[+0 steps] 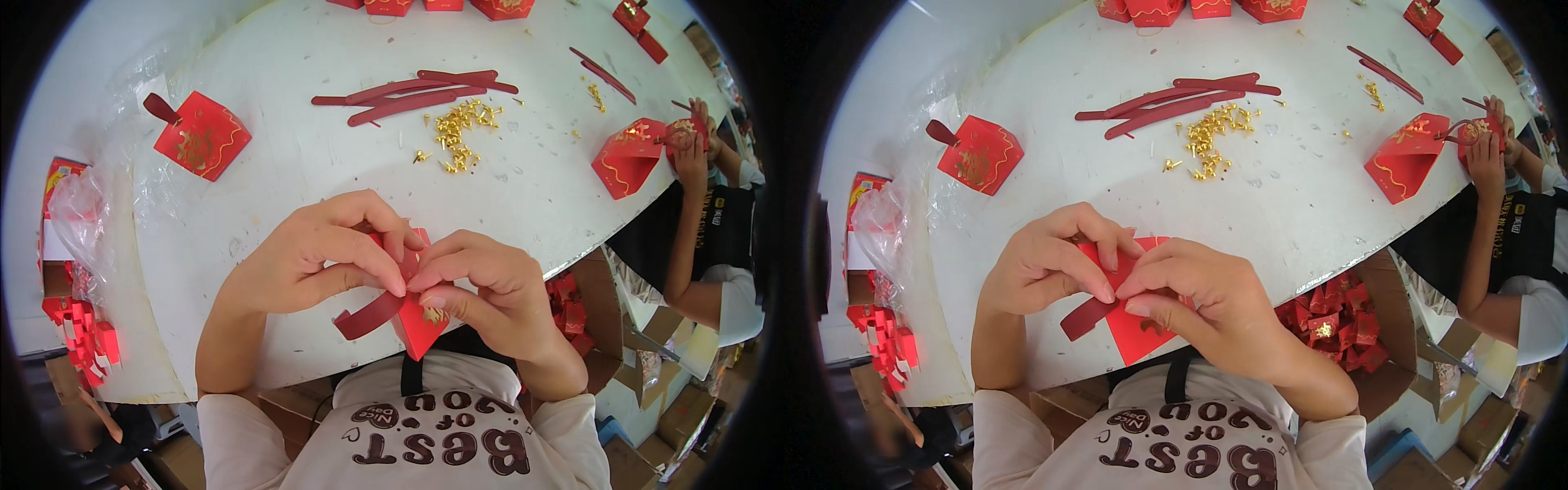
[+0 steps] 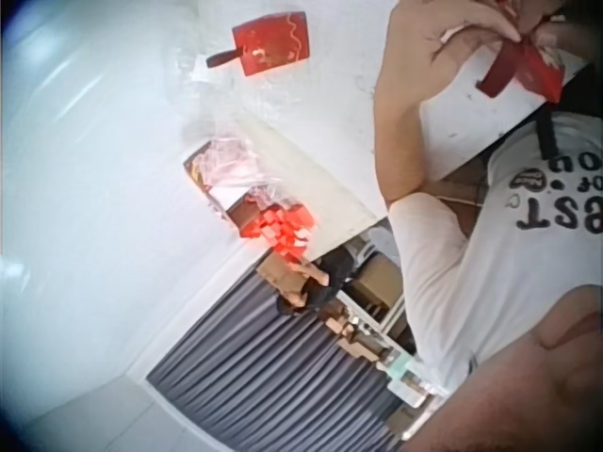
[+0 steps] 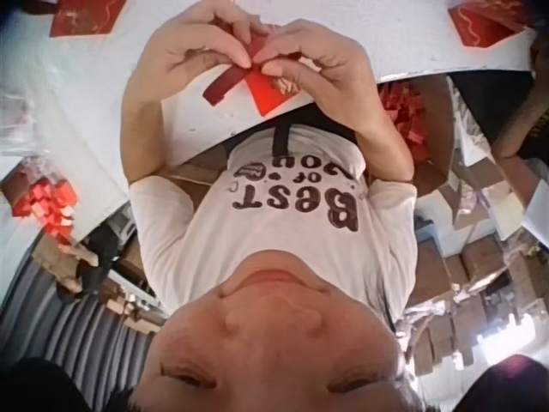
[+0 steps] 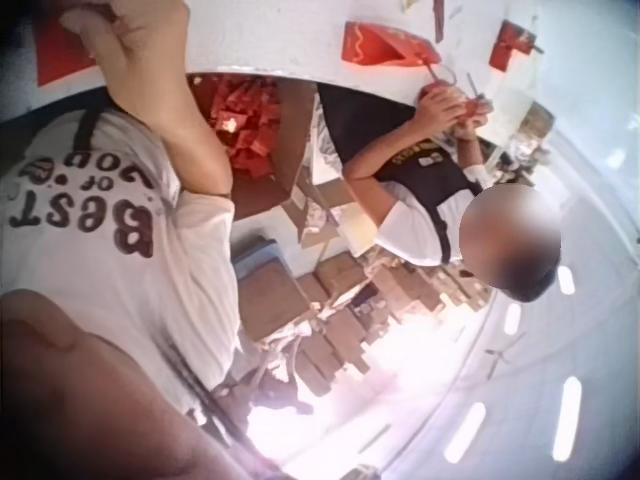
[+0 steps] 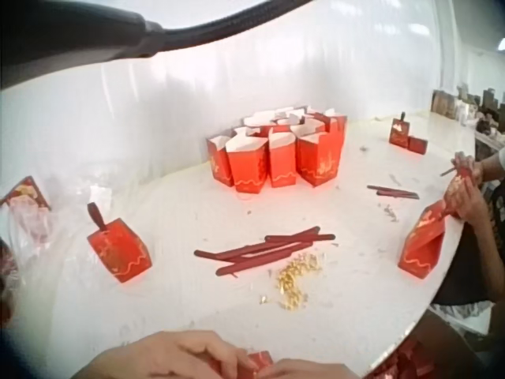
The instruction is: The person assembles small red gift boxes by folding the paper, inserting a red ribbon through a hole, and securing it with a gold fastener. Completed boxes are placed into a cardboard box on the floor.
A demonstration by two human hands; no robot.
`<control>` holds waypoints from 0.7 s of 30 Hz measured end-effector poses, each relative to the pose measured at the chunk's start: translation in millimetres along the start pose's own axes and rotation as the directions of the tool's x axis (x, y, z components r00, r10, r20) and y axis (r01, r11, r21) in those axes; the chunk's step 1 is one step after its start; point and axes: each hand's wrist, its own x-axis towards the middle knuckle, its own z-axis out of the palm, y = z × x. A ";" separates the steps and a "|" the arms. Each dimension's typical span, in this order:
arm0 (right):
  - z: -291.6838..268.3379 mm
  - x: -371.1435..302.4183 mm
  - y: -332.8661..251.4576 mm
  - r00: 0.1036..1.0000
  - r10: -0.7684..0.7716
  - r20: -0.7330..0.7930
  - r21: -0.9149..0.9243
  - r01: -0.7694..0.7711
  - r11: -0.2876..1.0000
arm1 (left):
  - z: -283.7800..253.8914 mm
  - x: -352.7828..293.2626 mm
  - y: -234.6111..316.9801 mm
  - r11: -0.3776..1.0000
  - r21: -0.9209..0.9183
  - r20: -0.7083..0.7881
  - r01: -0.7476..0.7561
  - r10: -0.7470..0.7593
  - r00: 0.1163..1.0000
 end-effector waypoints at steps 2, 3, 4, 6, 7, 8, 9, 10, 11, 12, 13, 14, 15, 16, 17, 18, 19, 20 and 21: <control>1.3 0.0 3.6 0.999 0.049 -0.009 0.095 -0.048 0.994 | -0.7 0.5 -1.1 1.000 -0.023 -0.007 0.004 -0.004 1.000; 0.5 -0.5 5.7 0.999 0.045 0.004 0.122 -0.045 0.991 | -0.8 0.9 -2.5 1.000 -0.030 -0.003 0.003 -0.003 1.000; -0.7 -1.1 7.8 0.999 0.041 0.016 0.149 -0.043 0.988 | -0.8 1.1 -3.8 0.999 -0.037 0.000 0.002 -0.002 1.000; -0.9 -1.4 9.9 0.999 0.045 0.016 0.192 -0.047 0.980 | -0.4 0.8 -5.9 0.999 -0.047 -0.008 0.004 -0.005 1.000; 0.3 -1.1 10.1 0.999 0.053 0.003 0.208 -0.053 0.977 | -0.5 0.8 -6.8 0.999 -0.052 -0.012 0.005 -0.006 1.000; 0.8 -1.0 10.6 0.998 0.062 -0.010 0.224 -0.058 0.973 | -0.9 1.3 -7.9 0.999 -0.054 -0.007 0.000 -0.001 1.000; 0.8 -0.9 11.6 0.997 0.076 -0.008 0.250 -0.072 0.966 | -1.1 1.4 -8.9 0.998 -0.057 -0.004 -0.006 0.006 1.000; 0.6 -0.8 13.0 0.996 0.090 -0.005 0.275 -0.086 0.958 | -1.4 1.7 -9.3 0.998 -0.060 -0.001 -0.013 0.013 1.000; 0.5 -0.6 14.0 0.995 0.104 -0.002 0.300 -0.099 0.949 | -1.7 1.8 -8.9 0.997 -0.074 0.003 -0.001 0.002 1.000; 0.2 -0.1 13.4 0.994 0.111 0.006 0.295 -0.108 0.949 | -1.9 1.3 -8.6 0.996 -0.088 0.006 0.010 -0.009 1.000; -0.3 0.7 11.7 0.993 0.117 0.015 0.290 -0.116 0.950 | -2.2 0.9 -8.4 0.995 -0.102 0.008 0.021 -0.021 1.000; -0.4 0.8 11.1 0.992 0.123 0.024 0.286 -0.125 0.950 | -2.8 0.6 -9.4 0.995 -0.098 0.019 0.013 -0.011 1.000; -0.3 0.7 11.4 0.993 0.116 0.024 0.275 -0.118 0.954 | -4.0 0.5 -11.0 0.996 -0.094 0.031 0.004 -0.001 1.000; -0.1 0.3 11.8 0.994 0.108 0.026 0.264 -0.111 0.958 | -4.8 0.4 -11.5 0.996 -0.089 0.043 -0.005 0.008 0.999; 0.5 -0.1 12.2 0.995 0.100 0.028 0.253 -0.104 0.962 | -1.6 1.6 -8.5 0.988 -0.146 -0.031 0.041 -0.046 0.998; 1.3 -1.0 12.9 0.996 0.088 0.014 0.246 -0.088 0.965 | 5.0 4.2 -4.4 0.975 -0.206 -0.102 0.082 -0.105 0.989; 2.7 -2.5 13.8 0.997 0.075 0.001 0.239 -0.073 0.968 | 9.0 4.8 -1.9 0.956 -0.267 -0.170 0.117 -0.166 0.971; 4.4 -4.3 14.8 0.998 0.062 -0.011 0.231 -0.058 0.971 | 8.6 2.6 -1.6 0.986 -0.130 -0.218 0.100 -0.127 0.968; 7.2 -6.3 14.8 0.998 0.035 -0.050 0.218 -0.023 0.976 | 6.8 0.3 -1.0 0.996 0.010 -0.258 0.085 -0.080 0.963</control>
